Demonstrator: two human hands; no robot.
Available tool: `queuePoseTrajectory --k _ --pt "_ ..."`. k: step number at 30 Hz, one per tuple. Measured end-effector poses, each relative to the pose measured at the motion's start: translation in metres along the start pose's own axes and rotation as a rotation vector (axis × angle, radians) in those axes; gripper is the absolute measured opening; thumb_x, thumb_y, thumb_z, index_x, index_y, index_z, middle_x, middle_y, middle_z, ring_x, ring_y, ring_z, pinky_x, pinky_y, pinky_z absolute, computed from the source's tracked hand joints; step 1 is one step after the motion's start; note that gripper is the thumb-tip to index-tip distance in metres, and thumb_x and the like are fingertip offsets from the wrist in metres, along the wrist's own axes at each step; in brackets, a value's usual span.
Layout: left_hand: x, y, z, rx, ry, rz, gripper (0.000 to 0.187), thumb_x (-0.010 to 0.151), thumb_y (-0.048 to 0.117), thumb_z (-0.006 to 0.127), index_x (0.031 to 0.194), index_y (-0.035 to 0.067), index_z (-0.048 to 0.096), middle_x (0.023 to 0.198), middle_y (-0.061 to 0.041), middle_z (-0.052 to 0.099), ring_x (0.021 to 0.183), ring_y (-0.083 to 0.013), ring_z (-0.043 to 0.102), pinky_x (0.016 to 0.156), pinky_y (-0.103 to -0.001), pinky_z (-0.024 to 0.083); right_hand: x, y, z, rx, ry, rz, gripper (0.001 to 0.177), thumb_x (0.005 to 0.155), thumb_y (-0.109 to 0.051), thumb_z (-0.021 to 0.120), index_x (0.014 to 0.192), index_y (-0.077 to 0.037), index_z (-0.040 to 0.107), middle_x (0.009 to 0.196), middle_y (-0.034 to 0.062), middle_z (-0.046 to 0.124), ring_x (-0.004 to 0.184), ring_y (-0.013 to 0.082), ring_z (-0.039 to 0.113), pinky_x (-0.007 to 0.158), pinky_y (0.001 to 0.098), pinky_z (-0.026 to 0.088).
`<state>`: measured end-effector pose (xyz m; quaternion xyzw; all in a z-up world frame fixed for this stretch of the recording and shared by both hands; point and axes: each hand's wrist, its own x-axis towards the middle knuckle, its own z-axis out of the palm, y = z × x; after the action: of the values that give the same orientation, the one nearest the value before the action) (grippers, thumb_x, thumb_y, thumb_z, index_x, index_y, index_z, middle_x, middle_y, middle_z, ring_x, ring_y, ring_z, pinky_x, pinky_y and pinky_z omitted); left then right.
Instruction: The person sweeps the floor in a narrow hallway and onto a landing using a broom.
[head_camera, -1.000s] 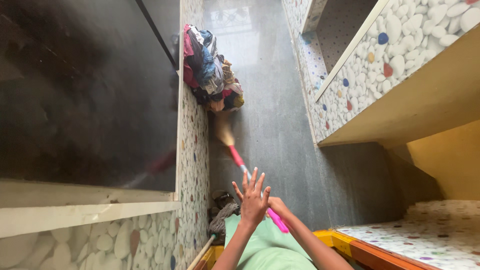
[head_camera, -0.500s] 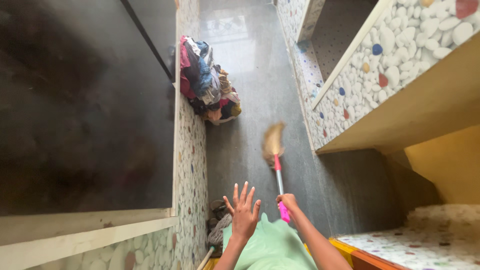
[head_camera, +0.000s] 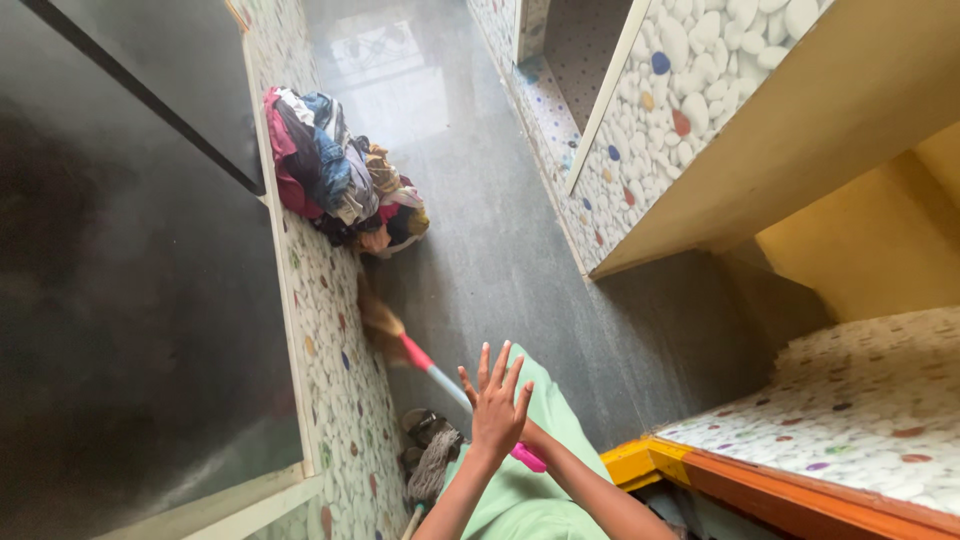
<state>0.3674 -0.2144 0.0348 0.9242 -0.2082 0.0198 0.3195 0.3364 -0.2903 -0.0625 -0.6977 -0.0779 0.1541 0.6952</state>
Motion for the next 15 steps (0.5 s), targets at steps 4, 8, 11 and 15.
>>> queuePoseTrajectory --k 4,8,11,15 --pt "0.009 -0.003 -0.003 -0.002 -0.015 -0.052 0.052 0.104 0.045 0.044 0.141 0.013 0.06 0.163 -0.004 0.037 0.156 -0.029 0.014 0.118 -0.06 -0.015 0.0 0.032 -0.035 0.195 0.157 0.584 0.042 0.094 -0.032 0.069 0.124 -0.002 0.065 0.112 0.0102 0.069 0.09 0.0122 0.064 0.071 0.0278 0.054" --pt "0.013 -0.002 -0.009 -0.024 -0.018 -0.103 0.053 0.104 0.045 0.042 0.142 0.012 0.059 0.163 -0.004 0.036 0.156 -0.0287 0.013 0.118 -0.061 -0.016 -0.023 0.047 -0.098 0.458 0.474 0.815 0.011 0.08 -0.008 0.073 0.081 0.003 0.073 0.066 0.0119 0.068 0.052 0.0186 0.063 0.046 0.0309 0.051" --pt "0.017 -0.001 -0.009 -0.045 -0.036 -0.151 0.055 0.104 0.046 0.04 0.143 0.012 0.058 0.163 -0.003 0.035 0.156 -0.0288 0.011 0.118 -0.061 -0.016 -0.026 0.049 -0.131 0.429 0.587 0.871 0.009 0.078 -0.004 0.072 0.081 0.004 0.07 0.064 0.0137 0.065 0.049 0.0198 0.06 0.043 0.0321 0.049" --pt "0.02 0.0 -0.007 -0.011 -0.031 -0.164 0.055 0.105 0.047 0.038 0.143 0.012 0.058 0.164 -0.004 0.034 0.157 -0.0295 0.011 0.118 -0.062 -0.016 -0.032 0.029 -0.12 0.2 0.572 0.747 0.013 0.077 -0.002 0.069 0.083 0.005 0.061 0.064 0.0151 0.063 0.046 0.0219 0.06 0.041 0.0354 0.052"
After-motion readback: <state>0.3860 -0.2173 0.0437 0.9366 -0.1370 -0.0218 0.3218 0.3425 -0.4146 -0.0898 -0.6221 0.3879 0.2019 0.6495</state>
